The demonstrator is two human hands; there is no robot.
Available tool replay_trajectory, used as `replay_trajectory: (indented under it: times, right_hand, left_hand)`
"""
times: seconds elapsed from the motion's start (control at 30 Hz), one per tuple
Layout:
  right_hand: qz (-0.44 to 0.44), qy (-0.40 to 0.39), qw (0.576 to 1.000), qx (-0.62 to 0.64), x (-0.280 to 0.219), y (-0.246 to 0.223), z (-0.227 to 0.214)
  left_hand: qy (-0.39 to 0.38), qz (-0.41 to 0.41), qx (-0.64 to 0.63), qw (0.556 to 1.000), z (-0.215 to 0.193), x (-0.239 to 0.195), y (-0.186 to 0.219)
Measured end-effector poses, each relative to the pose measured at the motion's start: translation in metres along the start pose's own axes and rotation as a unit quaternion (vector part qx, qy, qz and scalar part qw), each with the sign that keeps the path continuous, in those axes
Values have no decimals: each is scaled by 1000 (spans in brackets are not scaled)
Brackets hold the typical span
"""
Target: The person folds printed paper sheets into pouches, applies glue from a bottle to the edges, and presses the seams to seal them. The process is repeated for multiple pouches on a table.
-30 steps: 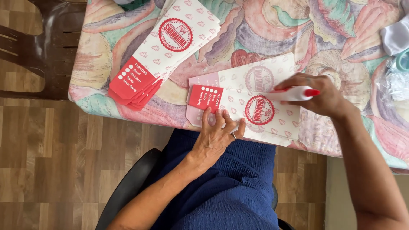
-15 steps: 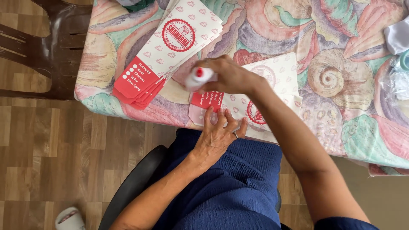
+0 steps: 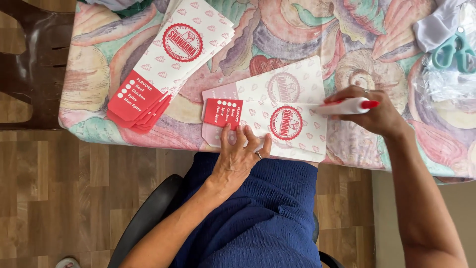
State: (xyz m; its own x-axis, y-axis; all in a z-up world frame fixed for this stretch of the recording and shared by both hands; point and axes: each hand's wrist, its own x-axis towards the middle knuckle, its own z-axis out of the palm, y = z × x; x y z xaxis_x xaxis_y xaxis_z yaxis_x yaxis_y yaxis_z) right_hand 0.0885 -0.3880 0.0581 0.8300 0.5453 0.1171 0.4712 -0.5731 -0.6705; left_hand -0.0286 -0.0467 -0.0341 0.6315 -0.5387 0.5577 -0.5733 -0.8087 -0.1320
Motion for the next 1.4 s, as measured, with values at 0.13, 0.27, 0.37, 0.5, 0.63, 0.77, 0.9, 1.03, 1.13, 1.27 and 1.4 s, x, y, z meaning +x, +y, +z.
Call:
replay_trajectory:
  times: [0.13, 0.27, 0.37, 0.5, 0.63, 0.77, 0.9, 1.03, 1.13, 1.27, 1.4]
  right_hand:
    - [-71, -33, 996, 40, 59, -25, 41]
    - [-172, -78, 975, 119, 146, -71, 111]
    - [-259, -101, 942, 187, 182, -95, 153]
    - [-223, -87, 956, 172, 153, -82, 124]
    - [-86, -29, 992, 91, 67, -26, 50]
    - [26, -20, 999, 27, -4, 2, 1]
    - [144, 1, 989, -33, -29, 3, -12]
    - [179, 123, 971, -100, -56, 18, -4]
    - [181, 282, 938, -92, -73, 26, 23]
    - [199, 357, 908, -87, -75, 25, 45]
    - [72, 403, 903, -132, -45, -12, 59]
  left_hand:
    - [1, 2, 8, 1000, -3, 1, -1]
    - [0, -5, 18, 1000, -6, 2, -1]
    - [0, -6, 11, 1000, -10, 3, -1]
    - [-4, -6, 0, 1000, -6, 0, 0]
    - [-1, 0, -6, 1000, -3, 0, -1]
    - [-79, 14, 34, 996, -19, 4, -5]
    - [-80, 13, 37, 996, -20, 3, -5]
    - [-80, 11, 41, 996, -17, 1, -3]
    - [-90, 15, 45, 995, -18, 2, -4]
    - [-94, 22, 43, 994, -17, 2, -3]
    - [-52, 24, 33, 998, -7, 1, -4]
